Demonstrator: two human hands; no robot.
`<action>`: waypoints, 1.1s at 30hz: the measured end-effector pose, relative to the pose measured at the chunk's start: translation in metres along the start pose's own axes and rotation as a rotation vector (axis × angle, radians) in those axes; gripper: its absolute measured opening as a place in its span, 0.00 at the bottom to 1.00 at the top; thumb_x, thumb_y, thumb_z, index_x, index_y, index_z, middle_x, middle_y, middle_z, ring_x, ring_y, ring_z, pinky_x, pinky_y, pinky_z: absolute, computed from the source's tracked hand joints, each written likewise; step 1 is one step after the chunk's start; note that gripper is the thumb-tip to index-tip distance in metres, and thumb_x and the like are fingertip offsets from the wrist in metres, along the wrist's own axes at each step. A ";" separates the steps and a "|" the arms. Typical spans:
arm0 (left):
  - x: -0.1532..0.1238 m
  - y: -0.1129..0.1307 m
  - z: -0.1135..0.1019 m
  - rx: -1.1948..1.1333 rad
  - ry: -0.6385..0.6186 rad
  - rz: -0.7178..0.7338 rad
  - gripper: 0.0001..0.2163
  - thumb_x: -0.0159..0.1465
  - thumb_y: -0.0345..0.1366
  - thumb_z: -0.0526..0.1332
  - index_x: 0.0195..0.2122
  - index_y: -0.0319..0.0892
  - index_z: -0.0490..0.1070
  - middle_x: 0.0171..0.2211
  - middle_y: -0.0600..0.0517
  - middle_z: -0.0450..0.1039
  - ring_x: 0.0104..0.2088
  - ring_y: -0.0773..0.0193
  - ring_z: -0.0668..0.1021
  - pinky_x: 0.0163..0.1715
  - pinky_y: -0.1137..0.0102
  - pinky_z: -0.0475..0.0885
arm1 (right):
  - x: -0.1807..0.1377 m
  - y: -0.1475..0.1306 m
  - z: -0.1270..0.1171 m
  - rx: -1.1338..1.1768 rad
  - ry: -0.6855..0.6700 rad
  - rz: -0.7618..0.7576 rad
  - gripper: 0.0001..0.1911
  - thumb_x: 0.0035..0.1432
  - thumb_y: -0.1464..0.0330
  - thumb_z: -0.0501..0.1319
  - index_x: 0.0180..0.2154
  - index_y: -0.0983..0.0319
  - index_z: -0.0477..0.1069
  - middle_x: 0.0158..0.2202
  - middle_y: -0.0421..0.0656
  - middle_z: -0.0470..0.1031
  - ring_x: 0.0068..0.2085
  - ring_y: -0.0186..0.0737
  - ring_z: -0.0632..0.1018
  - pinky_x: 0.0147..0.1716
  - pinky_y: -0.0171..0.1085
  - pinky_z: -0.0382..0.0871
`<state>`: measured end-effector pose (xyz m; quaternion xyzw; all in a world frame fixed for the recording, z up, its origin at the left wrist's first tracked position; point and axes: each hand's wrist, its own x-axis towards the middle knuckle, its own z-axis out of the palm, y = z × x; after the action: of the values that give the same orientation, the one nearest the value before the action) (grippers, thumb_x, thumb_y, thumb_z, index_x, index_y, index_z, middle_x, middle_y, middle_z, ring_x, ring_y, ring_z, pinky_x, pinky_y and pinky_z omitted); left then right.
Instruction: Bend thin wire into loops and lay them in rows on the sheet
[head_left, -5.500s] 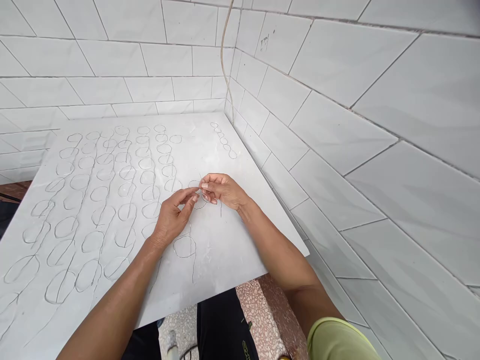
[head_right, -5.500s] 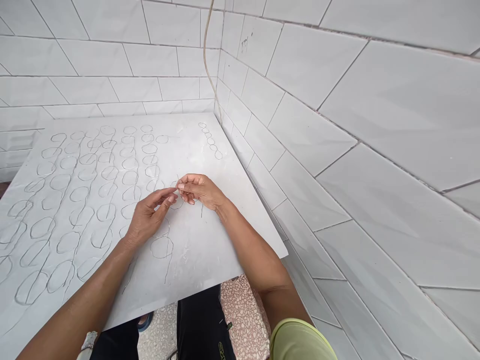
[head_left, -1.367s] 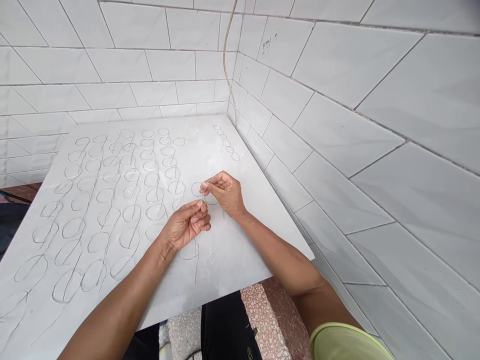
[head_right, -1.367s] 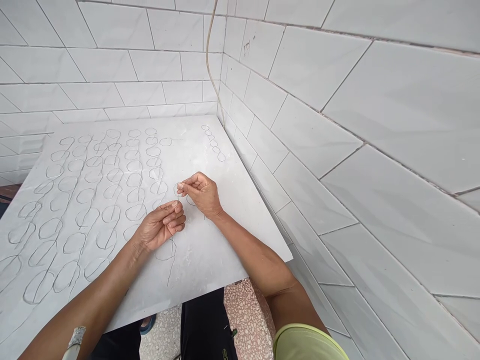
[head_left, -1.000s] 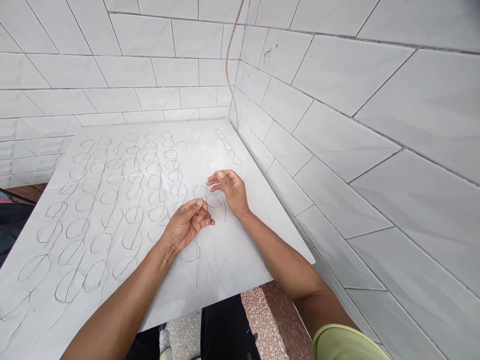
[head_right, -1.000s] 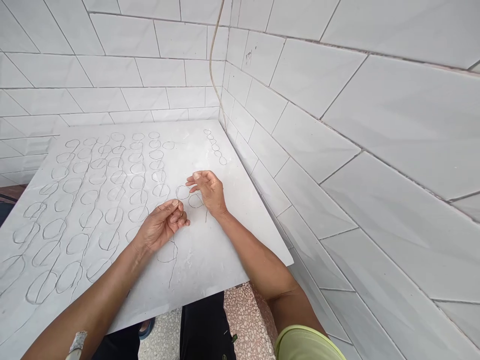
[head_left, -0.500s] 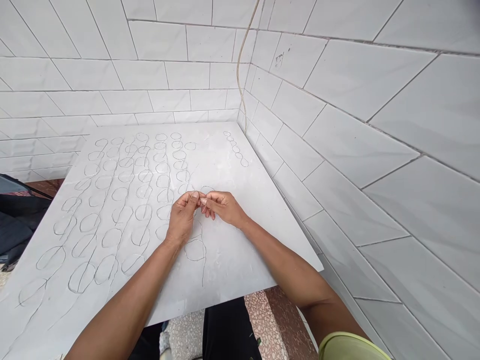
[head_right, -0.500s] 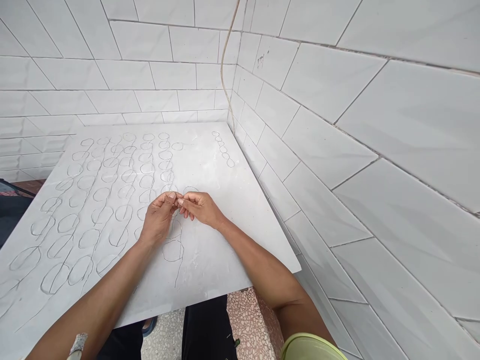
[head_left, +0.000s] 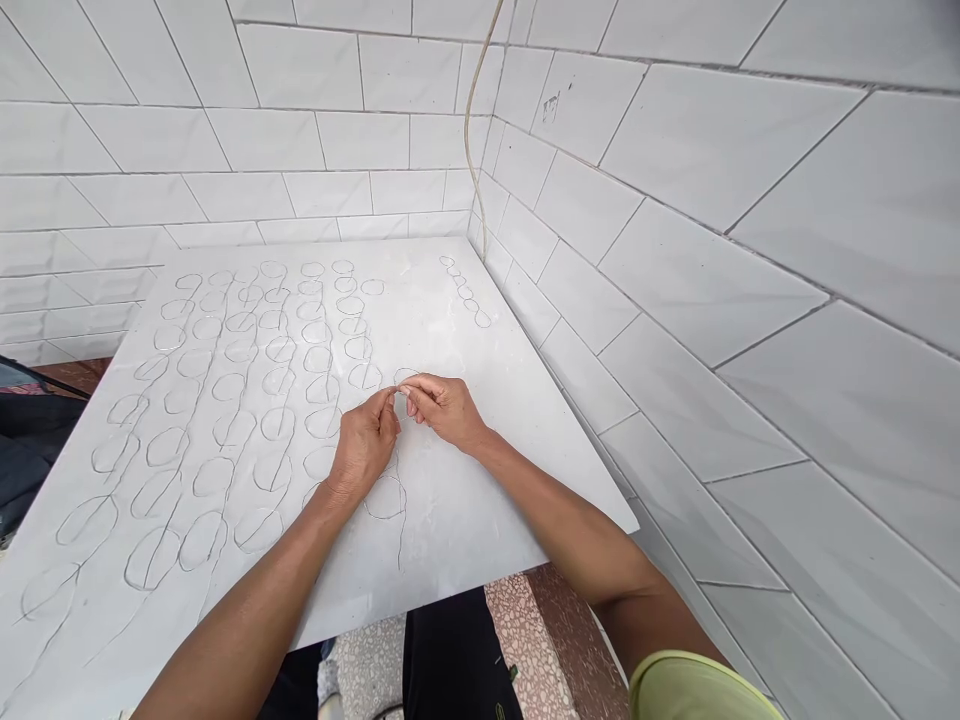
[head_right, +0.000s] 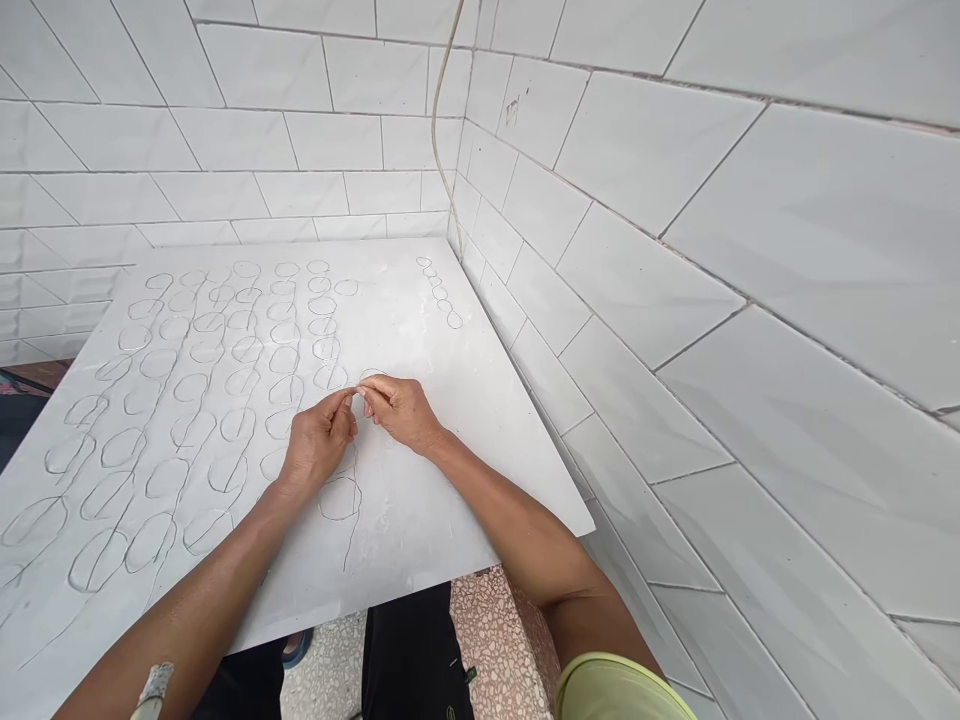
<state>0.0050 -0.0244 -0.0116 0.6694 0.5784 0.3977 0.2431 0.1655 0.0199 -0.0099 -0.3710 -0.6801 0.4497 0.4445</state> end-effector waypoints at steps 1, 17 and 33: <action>0.000 0.000 0.000 0.022 -0.023 0.022 0.17 0.73 0.39 0.49 0.47 0.42 0.77 0.23 0.55 0.70 0.24 0.66 0.72 0.29 0.70 0.66 | 0.000 0.000 -0.001 -0.011 -0.007 -0.014 0.15 0.67 0.58 0.59 0.35 0.60 0.77 0.26 0.38 0.73 0.25 0.31 0.72 0.26 0.33 0.69; 0.005 0.010 -0.008 -0.436 0.025 -0.188 0.19 0.68 0.52 0.61 0.45 0.42 0.83 0.27 0.54 0.70 0.29 0.66 0.70 0.33 0.70 0.67 | 0.002 0.002 -0.009 -0.024 -0.066 -0.025 0.13 0.67 0.61 0.59 0.37 0.61 0.77 0.26 0.37 0.74 0.25 0.30 0.72 0.26 0.31 0.70; 0.011 0.009 -0.008 -0.836 -0.084 -0.394 0.13 0.58 0.44 0.73 0.35 0.39 0.83 0.23 0.54 0.64 0.26 0.69 0.65 0.27 0.71 0.59 | 0.004 -0.006 -0.024 -0.448 0.123 -0.321 0.12 0.70 0.60 0.58 0.43 0.61 0.76 0.40 0.45 0.79 0.42 0.41 0.78 0.40 0.40 0.75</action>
<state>0.0040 -0.0171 0.0025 0.4068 0.4741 0.5158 0.5862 0.1862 0.0288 0.0014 -0.3740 -0.7843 0.1886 0.4577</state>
